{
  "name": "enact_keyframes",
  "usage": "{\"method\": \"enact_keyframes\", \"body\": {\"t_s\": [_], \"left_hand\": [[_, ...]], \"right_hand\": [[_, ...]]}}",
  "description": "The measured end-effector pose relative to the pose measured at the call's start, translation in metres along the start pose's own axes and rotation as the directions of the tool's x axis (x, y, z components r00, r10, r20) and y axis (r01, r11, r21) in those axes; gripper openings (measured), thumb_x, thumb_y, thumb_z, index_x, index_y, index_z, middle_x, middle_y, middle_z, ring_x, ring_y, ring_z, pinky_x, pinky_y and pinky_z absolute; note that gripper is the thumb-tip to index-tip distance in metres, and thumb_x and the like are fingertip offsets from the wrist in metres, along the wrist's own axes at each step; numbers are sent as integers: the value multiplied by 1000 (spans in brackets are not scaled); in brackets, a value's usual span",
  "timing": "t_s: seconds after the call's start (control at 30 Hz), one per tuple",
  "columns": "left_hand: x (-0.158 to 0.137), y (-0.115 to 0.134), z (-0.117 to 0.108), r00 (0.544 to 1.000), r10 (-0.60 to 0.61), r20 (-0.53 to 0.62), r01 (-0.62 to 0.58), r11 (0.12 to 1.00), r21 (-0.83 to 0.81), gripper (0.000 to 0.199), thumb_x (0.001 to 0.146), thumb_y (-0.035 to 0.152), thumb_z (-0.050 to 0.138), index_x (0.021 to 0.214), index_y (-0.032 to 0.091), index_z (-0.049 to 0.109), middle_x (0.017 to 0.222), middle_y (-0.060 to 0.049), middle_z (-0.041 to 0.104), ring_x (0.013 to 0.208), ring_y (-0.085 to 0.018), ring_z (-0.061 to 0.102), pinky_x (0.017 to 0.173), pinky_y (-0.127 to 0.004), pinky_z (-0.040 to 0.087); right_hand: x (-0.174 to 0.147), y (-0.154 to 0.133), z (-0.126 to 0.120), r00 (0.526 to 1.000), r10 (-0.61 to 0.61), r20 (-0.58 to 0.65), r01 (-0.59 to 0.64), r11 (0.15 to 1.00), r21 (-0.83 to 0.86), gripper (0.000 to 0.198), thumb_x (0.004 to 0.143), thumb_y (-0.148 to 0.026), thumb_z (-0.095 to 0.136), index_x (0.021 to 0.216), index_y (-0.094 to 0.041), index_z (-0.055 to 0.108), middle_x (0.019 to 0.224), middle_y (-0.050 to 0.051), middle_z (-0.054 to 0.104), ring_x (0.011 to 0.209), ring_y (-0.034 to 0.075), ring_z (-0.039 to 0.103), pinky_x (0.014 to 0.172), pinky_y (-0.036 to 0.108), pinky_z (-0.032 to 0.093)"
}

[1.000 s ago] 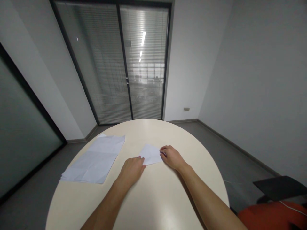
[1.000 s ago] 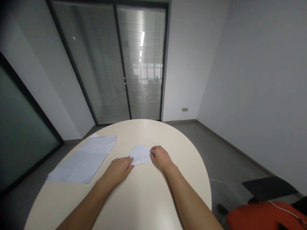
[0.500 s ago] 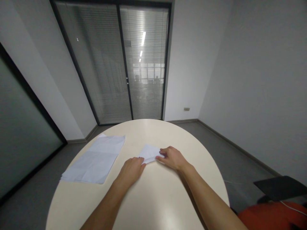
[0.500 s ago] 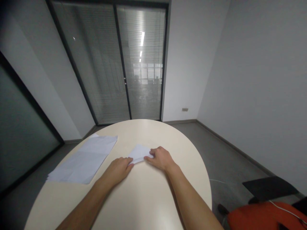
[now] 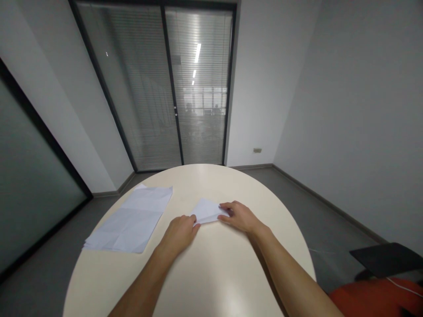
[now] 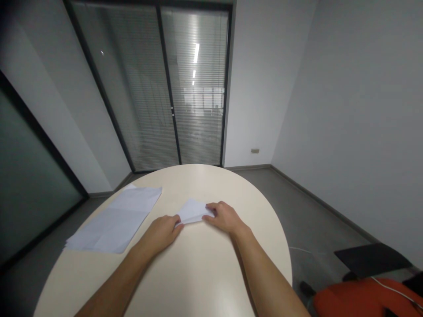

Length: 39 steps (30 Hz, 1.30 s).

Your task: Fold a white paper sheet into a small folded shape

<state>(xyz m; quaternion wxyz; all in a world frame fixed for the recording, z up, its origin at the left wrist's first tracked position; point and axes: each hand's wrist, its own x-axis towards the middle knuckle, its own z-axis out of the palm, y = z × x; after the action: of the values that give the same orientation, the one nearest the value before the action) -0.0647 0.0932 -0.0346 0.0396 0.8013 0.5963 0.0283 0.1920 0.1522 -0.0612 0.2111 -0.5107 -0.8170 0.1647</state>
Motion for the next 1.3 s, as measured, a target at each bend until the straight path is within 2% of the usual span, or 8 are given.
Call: {"method": "enact_keyframes", "body": {"t_s": [0.2, 0.37, 0.73, 1.0, 1.3], "left_hand": [[0, 2, -2, 1000, -8, 20, 8, 1000, 25, 32, 101, 36, 45, 104, 20, 72, 98, -12, 76, 93, -28, 72, 79, -36, 51], [-1, 3, -5, 999, -48, -9, 49, 996, 70, 36, 101, 40, 44, 102, 20, 74, 95, -12, 77, 91, -29, 73, 76, -36, 51], [2, 1, 0, 990, -119, -78, 122, 992, 32, 36, 103, 39, 41, 108, 21, 72, 97, -11, 77, 92, -28, 73, 76, -36, 50], [8, -10, 12, 982, -140, -130, 133, 989, -60, 31, 102, 28, 43, 125, 24, 63, 115, -8, 75, 103, -24, 71, 84, -34, 49], [7, -7, 11, 971, -190, -143, 178, 980, -88, 37, 98, 18, 46, 132, 24, 58, 115, -7, 74, 104, -23, 70, 85, -32, 49]], "right_hand": [[1, 5, 2, 1000, 16, 5, -16, 1000, 23, 70, 75, -61, 77, 131, -21, 68, 113, 12, 73, 96, 27, 68, 87, 35, 51], [1, 7, 3, 1000, 18, -7, -18, 998, 54, 71, 77, -62, 75, 134, -21, 65, 116, 12, 73, 99, 27, 69, 88, 36, 52], [2, 6, 6, 998, 34, -60, -29, 996, 84, 45, 97, -45, 54, 134, -21, 62, 124, 11, 72, 109, 25, 69, 93, 35, 52], [4, 12, 12, 986, -16, -165, 24, 999, 45, 38, 98, -30, 49, 131, -17, 62, 134, 13, 64, 119, 25, 62, 104, 37, 46], [8, 11, 20, 976, -26, -218, 38, 998, 51, 41, 95, -18, 49, 134, -13, 58, 133, 15, 62, 117, 24, 61, 108, 37, 45]]}}
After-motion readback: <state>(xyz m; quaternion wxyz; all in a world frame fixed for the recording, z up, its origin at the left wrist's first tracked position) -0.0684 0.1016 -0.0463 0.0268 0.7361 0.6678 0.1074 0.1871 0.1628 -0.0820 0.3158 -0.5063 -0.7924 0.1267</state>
